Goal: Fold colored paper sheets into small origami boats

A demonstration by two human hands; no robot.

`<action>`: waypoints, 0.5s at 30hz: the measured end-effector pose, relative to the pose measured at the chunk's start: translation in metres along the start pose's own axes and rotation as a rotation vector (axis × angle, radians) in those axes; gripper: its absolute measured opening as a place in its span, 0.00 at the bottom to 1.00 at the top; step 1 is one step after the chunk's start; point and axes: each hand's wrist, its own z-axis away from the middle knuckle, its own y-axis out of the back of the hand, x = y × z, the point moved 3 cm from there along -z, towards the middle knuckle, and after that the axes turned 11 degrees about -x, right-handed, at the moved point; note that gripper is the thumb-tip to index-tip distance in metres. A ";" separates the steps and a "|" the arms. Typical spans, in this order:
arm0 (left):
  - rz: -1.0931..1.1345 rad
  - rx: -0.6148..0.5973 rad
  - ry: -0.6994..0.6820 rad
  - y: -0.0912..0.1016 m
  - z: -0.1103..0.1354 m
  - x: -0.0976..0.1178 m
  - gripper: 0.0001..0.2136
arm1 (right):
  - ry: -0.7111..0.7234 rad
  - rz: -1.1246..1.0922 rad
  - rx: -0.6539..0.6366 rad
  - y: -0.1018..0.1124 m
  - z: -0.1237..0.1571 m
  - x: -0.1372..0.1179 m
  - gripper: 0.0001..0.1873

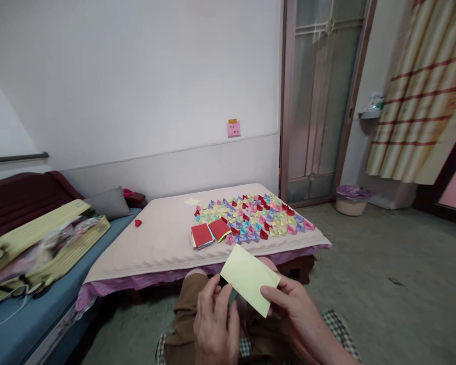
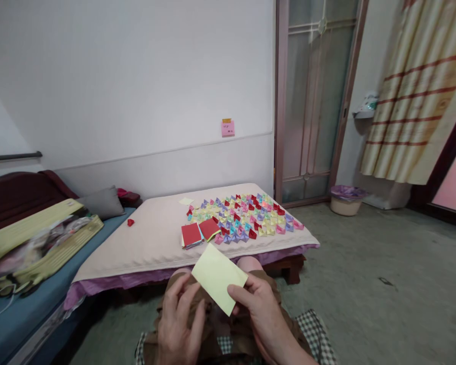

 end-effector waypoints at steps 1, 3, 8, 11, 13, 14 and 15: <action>-0.043 0.011 -0.024 -0.002 0.002 0.000 0.11 | 0.001 -0.002 -0.003 -0.001 0.000 0.000 0.08; -0.120 0.029 -0.071 -0.005 0.004 -0.003 0.11 | 0.001 0.000 -0.028 -0.004 -0.001 0.002 0.08; -0.345 -0.037 -0.342 0.000 0.006 -0.012 0.12 | -0.013 0.061 -0.100 -0.011 -0.002 0.007 0.11; -0.191 -0.128 -0.292 0.007 0.000 -0.017 0.08 | 0.006 0.163 -0.168 -0.012 0.000 0.007 0.13; 0.046 -0.175 0.017 0.009 -0.008 -0.024 0.05 | 0.042 0.256 -0.183 -0.009 0.001 0.005 0.15; 0.187 -0.184 0.203 0.009 -0.011 -0.028 0.05 | 0.059 0.305 -0.168 -0.006 0.001 0.004 0.15; 0.346 -0.188 0.374 0.008 -0.013 -0.032 0.05 | 0.074 0.350 -0.140 -0.002 0.001 0.003 0.15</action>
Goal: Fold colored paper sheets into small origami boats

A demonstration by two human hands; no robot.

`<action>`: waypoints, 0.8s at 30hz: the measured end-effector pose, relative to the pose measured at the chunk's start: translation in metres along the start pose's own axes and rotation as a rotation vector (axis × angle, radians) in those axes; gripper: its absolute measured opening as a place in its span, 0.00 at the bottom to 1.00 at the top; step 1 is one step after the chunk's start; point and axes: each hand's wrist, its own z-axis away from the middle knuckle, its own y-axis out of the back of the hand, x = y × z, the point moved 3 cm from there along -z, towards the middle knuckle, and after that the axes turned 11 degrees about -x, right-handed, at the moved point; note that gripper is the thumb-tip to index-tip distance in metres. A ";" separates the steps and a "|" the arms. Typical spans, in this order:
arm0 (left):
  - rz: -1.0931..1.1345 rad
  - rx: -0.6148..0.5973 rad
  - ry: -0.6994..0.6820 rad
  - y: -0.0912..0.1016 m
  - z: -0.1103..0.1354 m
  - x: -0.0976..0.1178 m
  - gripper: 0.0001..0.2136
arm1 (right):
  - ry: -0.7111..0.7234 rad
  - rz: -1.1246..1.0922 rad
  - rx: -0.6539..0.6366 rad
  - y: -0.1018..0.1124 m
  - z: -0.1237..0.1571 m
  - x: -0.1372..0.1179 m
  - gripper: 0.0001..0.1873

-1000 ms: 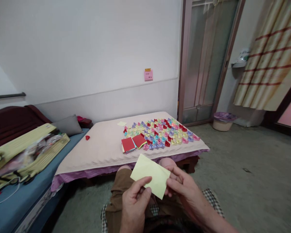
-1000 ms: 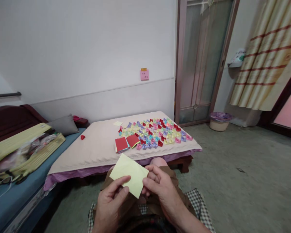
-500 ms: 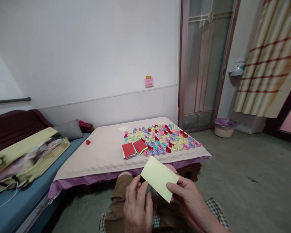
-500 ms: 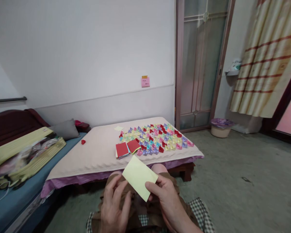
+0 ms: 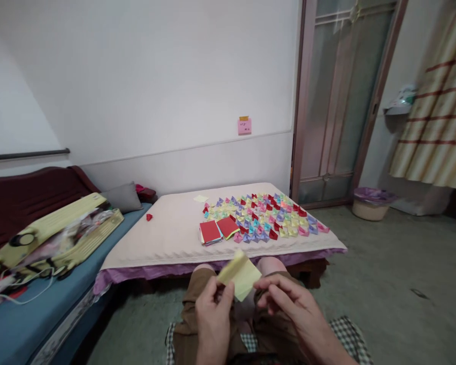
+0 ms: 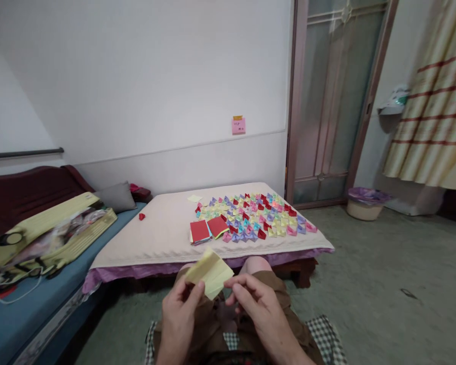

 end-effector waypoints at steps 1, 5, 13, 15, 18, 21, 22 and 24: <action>0.180 -0.008 0.120 -0.001 -0.002 -0.002 0.05 | 0.005 0.039 0.037 0.004 0.000 0.001 0.14; 0.669 -0.038 0.332 -0.006 -0.005 -0.004 0.08 | 0.027 0.024 0.148 0.013 -0.003 0.006 0.14; 0.573 -0.095 0.347 -0.013 0.001 -0.006 0.11 | 0.019 -0.371 -0.011 -0.010 -0.005 -0.004 0.35; 0.526 -0.116 0.350 -0.015 0.002 -0.007 0.12 | 0.001 -0.345 0.022 -0.009 -0.007 -0.002 0.33; 0.482 -0.134 0.325 -0.017 0.003 -0.005 0.14 | -0.017 -0.273 0.099 -0.003 -0.009 0.002 0.32; 0.454 -0.147 0.307 -0.016 0.003 -0.001 0.15 | -0.002 -0.232 0.103 0.000 -0.008 0.000 0.31; 0.447 -0.154 0.314 -0.016 0.003 0.000 0.15 | 0.009 -0.221 0.089 0.000 -0.007 -0.001 0.30; 0.443 -0.154 0.331 -0.015 0.002 0.001 0.14 | 0.043 -0.189 0.049 0.001 -0.003 -0.004 0.28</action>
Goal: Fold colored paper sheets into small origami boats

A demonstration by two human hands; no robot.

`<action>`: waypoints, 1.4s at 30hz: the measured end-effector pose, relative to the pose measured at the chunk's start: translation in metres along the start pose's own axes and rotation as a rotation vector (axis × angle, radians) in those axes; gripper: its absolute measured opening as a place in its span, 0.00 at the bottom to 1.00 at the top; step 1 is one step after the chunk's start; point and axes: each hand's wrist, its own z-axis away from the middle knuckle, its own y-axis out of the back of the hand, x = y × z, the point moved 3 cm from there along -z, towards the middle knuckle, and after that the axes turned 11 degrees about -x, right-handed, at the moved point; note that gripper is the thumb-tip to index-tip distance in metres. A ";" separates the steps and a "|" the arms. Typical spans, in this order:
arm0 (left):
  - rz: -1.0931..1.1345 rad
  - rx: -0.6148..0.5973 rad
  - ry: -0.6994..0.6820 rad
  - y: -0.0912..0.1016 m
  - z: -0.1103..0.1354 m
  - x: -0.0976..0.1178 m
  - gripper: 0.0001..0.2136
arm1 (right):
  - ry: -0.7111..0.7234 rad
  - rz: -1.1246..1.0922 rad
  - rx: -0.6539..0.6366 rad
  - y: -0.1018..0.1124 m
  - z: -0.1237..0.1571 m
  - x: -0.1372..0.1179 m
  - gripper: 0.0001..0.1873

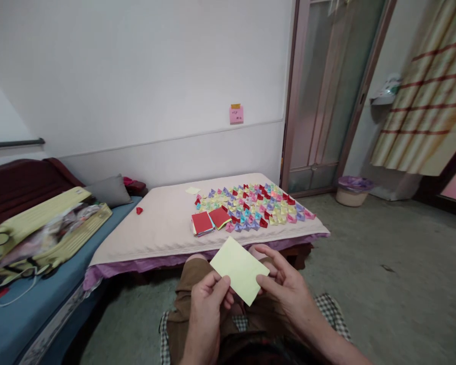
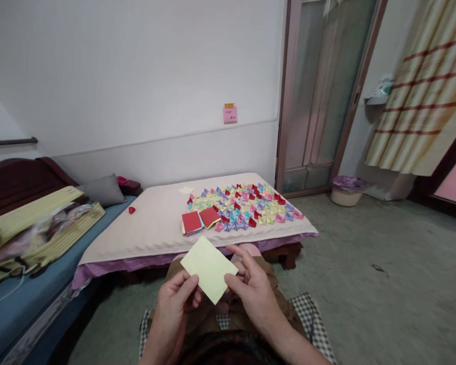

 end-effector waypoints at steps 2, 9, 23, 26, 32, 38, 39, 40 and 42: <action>0.018 0.027 0.007 0.001 0.000 0.001 0.14 | 0.039 0.074 -0.053 0.001 0.005 -0.004 0.27; 0.098 0.020 0.010 -0.005 0.005 0.005 0.13 | 0.129 0.545 -0.205 0.001 0.014 -0.008 0.16; -0.067 0.016 -0.017 -0.013 0.014 0.009 0.11 | 0.075 0.294 0.177 -0.004 0.004 -0.009 0.11; -0.071 0.021 -0.015 -0.013 0.015 0.007 0.11 | 0.077 0.328 0.228 -0.002 0.003 -0.006 0.12; -0.108 0.028 -0.020 -0.015 0.014 0.003 0.12 | 0.076 0.371 0.261 -0.003 0.002 -0.004 0.12; -0.109 0.017 -0.014 -0.014 0.008 -0.004 0.12 | 0.083 0.386 0.288 -0.005 0.004 -0.008 0.12; -0.114 0.009 -0.005 -0.014 0.007 -0.006 0.12 | 0.080 0.382 0.283 -0.006 0.004 -0.008 0.12; -0.118 0.002 0.007 -0.014 0.005 -0.008 0.12 | 0.080 0.379 0.277 -0.007 0.003 -0.008 0.12; -0.123 0.006 0.024 -0.015 0.003 -0.012 0.12 | 0.082 0.380 0.272 -0.009 0.003 -0.007 0.11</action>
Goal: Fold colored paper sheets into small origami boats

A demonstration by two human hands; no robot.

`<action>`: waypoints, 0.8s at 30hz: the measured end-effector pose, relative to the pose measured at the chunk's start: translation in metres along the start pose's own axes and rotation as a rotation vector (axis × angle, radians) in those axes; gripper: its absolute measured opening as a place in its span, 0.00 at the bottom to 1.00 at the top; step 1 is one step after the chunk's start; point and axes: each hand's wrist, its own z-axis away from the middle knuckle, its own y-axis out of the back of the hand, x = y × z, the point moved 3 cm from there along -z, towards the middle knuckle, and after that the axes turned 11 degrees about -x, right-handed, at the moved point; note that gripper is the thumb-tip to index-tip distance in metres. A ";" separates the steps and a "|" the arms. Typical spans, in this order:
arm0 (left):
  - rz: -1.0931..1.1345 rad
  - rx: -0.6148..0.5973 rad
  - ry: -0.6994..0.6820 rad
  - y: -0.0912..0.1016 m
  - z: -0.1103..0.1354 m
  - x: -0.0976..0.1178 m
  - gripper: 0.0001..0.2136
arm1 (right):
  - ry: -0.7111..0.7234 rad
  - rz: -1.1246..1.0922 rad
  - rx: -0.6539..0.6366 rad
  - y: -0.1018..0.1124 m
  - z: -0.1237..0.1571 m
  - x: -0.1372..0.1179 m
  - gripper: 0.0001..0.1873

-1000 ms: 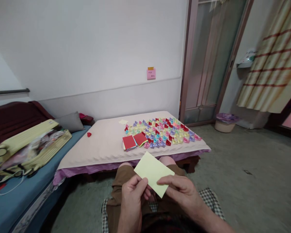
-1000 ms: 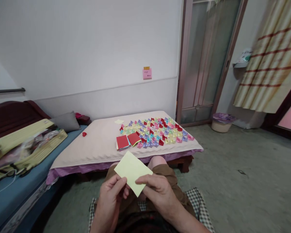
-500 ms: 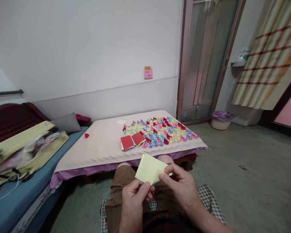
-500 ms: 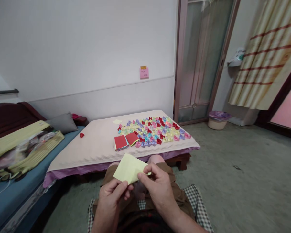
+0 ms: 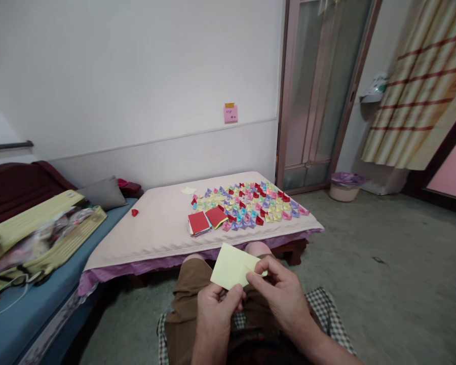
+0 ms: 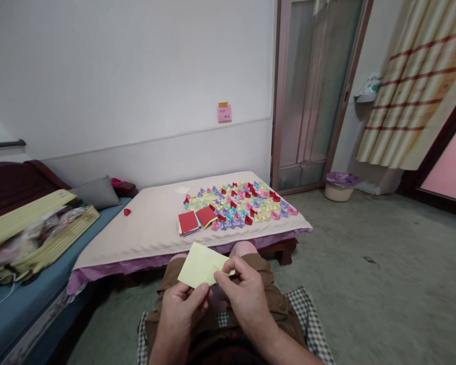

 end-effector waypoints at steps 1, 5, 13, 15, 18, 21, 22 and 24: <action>-0.001 0.010 0.004 0.000 -0.001 -0.001 0.12 | -0.005 -0.007 0.002 -0.001 0.000 0.001 0.11; 0.052 0.055 0.029 0.000 -0.002 -0.003 0.12 | -0.064 -0.093 0.002 -0.001 -0.001 0.008 0.12; 0.213 0.124 -0.071 0.007 0.001 0.003 0.10 | -0.084 -0.103 -0.076 -0.006 0.002 0.018 0.20; 0.285 0.124 -0.091 0.005 0.003 0.007 0.09 | -0.118 -0.109 -0.141 -0.010 0.003 0.021 0.22; 0.368 0.137 -0.085 0.005 0.004 0.012 0.09 | -0.139 -0.119 -0.197 -0.012 0.002 0.022 0.24; 0.351 0.196 -0.100 0.012 0.002 0.016 0.11 | -0.085 -0.072 -0.141 -0.007 -0.001 0.018 0.27; 0.310 0.207 -0.117 0.015 0.001 0.018 0.11 | -0.057 -0.044 -0.116 -0.005 0.000 0.014 0.27; 0.175 0.207 -0.155 0.020 0.000 0.021 0.09 | 0.009 0.013 -0.093 -0.002 0.003 0.006 0.28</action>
